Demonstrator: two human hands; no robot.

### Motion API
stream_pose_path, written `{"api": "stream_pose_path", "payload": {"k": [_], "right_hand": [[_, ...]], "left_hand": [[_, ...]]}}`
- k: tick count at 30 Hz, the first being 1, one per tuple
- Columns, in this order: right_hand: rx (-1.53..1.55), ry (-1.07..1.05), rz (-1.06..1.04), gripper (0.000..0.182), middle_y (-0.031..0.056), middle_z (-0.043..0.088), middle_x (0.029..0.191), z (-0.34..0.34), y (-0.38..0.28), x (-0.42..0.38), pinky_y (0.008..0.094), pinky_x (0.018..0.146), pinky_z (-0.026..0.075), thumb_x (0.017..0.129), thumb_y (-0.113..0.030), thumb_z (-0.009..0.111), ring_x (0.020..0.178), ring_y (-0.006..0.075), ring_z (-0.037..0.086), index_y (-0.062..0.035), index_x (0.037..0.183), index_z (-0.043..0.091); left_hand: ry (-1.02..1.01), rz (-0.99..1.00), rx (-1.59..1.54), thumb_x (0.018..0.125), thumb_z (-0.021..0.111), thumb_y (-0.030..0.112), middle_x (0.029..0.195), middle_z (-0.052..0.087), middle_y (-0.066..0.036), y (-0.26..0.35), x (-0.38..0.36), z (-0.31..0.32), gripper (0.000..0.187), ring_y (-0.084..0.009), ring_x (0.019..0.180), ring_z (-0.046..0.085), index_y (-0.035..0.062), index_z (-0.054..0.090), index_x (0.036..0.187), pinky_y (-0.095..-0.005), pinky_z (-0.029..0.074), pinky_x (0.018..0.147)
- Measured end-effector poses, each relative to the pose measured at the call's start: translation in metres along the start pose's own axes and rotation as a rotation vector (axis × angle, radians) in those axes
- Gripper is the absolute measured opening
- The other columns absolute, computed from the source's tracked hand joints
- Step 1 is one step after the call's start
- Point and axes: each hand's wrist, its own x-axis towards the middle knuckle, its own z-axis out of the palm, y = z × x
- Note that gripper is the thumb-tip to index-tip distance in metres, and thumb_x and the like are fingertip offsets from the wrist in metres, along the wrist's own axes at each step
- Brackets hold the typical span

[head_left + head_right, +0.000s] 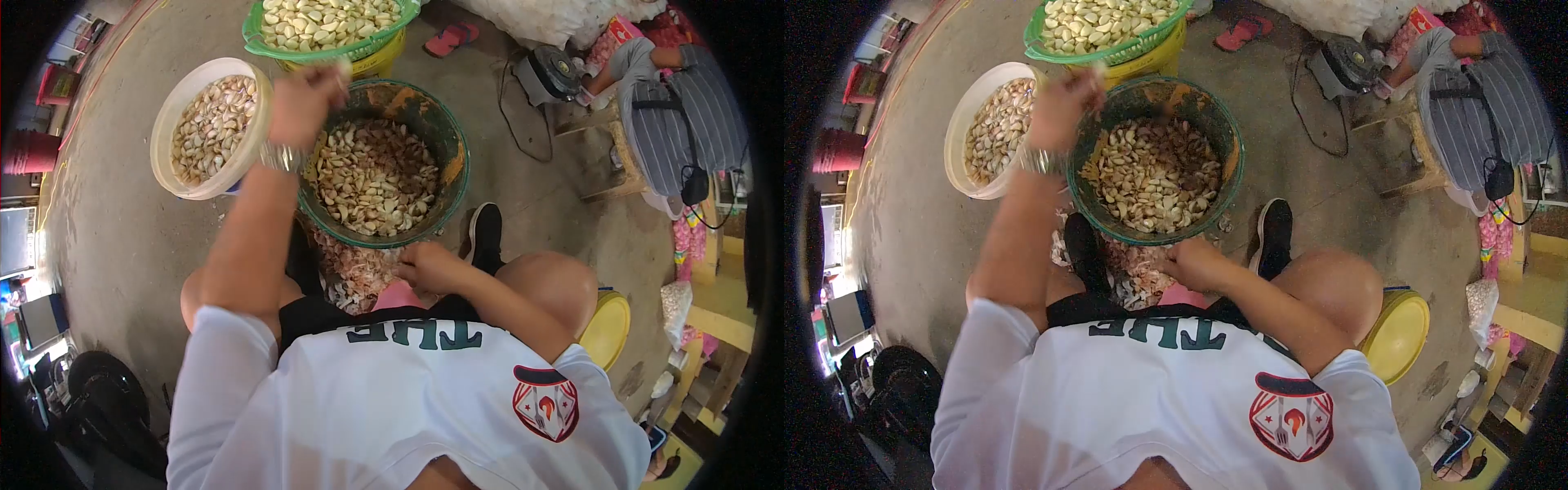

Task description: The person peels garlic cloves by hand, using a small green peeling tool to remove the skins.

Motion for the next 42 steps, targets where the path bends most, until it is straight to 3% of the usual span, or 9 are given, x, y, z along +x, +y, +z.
{"api": "stream_pose_path", "payload": {"k": [2, 5, 7, 11, 19, 23, 27, 30, 42], "right_hand": [[0.008, -0.008, 0.008, 0.029, 0.0182, 0.056, 0.069, 0.007, 0.003, -0.002, 0.0394, 0.063, 0.043, 0.077, -0.027, 0.052, 0.067, 0.0341, 0.054, 0.0009, 0.08, 0.055], [-0.011, 0.019, 0.099, 0.03, 0.021, 0.055, 0.073, 0.016, 0.007, -0.005, 0.0419, 0.067, 0.042, 0.077, -0.028, 0.051, 0.072, 0.036, 0.053, 0.0012, 0.078, 0.056], [-0.021, -0.026, 0.177, 0.031, 0.0218, 0.055, 0.076, 0.019, 0.012, -0.002, 0.0423, 0.068, 0.041, 0.077, -0.029, 0.05, 0.074, 0.0355, 0.053, 0.0015, 0.077, 0.056], [0.002, -0.119, 0.229, 0.034, 0.0225, 0.055, 0.076, 0.025, 0.025, 0.003, 0.0422, 0.069, 0.041, 0.077, -0.03, 0.049, 0.074, 0.0352, 0.054, 0.0029, 0.074, 0.056], [-0.037, -0.187, 0.381, 0.021, 0.0234, 0.057, 0.081, 0.001, 0.013, -0.004, 0.0401, 0.067, 0.046, 0.069, -0.011, 0.047, 0.076, 0.0343, 0.058, 0.0044, 0.077, 0.059], [-0.088, -0.124, 0.29, 0.024, 0.0222, 0.057, 0.072, 0.023, 0.026, -0.004, 0.0413, 0.063, 0.045, 0.07, -0.02, 0.051, 0.071, 0.0351, 0.057, 0.0022, 0.07, 0.059], [0.025, 0.045, 0.369, 0.028, 0.021, 0.057, 0.07, 0.01, 0.016, -0.005, 0.042, 0.064, 0.045, 0.071, -0.026, 0.053, 0.07, 0.0353, 0.057, 0.0005, 0.073, 0.059], [-0.011, -0.051, 0.324, 0.035, 0.0225, 0.057, 0.079, -0.002, -0.002, -0.006, 0.0414, 0.067, 0.045, 0.071, -0.032, 0.054, 0.075, 0.0346, 0.056, -0.0001, 0.085, 0.058], [-0.205, -0.195, 0.084, 0.046, 0.022, 0.057, 0.081, 0.021, 0.011, 0.007, 0.0389, 0.068, 0.045, 0.067, -0.037, 0.062, 0.076, 0.0341, 0.056, 0.0051, 0.085, 0.056]], "left_hand": [[0.365, 0.485, 0.56, 0.074, 0.059, 0.022, 0.067, 0.058, -0.013, -0.01, 0.064, -0.015, 0.029, -0.0202, 0.064, 0.058, 0.0007, 0.057, 0.093, -0.0309, 0.046, 0.06], [0.504, 0.735, 0.674, 0.074, 0.058, 0.023, 0.071, 0.06, -0.017, -0.001, 0.089, -0.001, 0.026, -0.0252, 0.067, 0.06, 0.0061, 0.059, 0.094, -0.035, 0.047, 0.065], [0.036, 0.279, 0.72, 0.073, 0.058, 0.022, 0.077, 0.06, -0.015, -0.003, 0.067, 0.03, 0.023, -0.0242, 0.069, 0.059, 0.0083, 0.06, 0.091, -0.0351, 0.047, 0.064], [-0.829, 0.29, 0.851, 0.074, 0.056, 0.018, 0.083, 0.06, -0.014, -0.096, 0.025, 0.09, 0.021, -0.025, 0.074, 0.058, 0.0052, 0.06, 0.091, -0.0338, 0.046, 0.068], [-0.929, 0.108, 1.276, 0.077, 0.047, 0.008, 0.108, 0.049, -0.017, -0.158, -0.025, 0.139, 0.03, -0.0238, 0.088, 0.054, 0.0048, 0.05, 0.107, -0.0341, 0.048, 0.07], [-0.621, 0.071, 0.928, 0.078, 0.052, 0.009, 0.095, 0.055, -0.016, -0.152, -0.022, 0.122, 0.026, -0.0213, 0.073, 0.058, 0.0034, 0.052, 0.104, -0.0327, 0.049, 0.058], [-0.613, -0.498, -0.196, 0.079, 0.053, 0.007, 0.09, 0.055, -0.006, -0.096, -0.041, 0.085, 0.03, -0.0116, 0.077, 0.056, 0.0006, 0.047, 0.107, -0.0243, 0.047, 0.063], [-0.534, -0.618, -0.615, 0.079, 0.052, 0.006, 0.087, 0.054, -0.004, -0.086, -0.066, 0.064, 0.026, -0.0125, 0.073, 0.056, 0.002, 0.048, 0.105, -0.0233, 0.046, 0.063], [-0.619, -0.687, -0.601, 0.077, 0.056, 0.007, 0.088, 0.055, -0.005, -0.088, -0.156, 0.037, 0.03, -0.0129, 0.076, 0.057, 0.0002, 0.047, 0.105, -0.0225, 0.046, 0.063]]}}
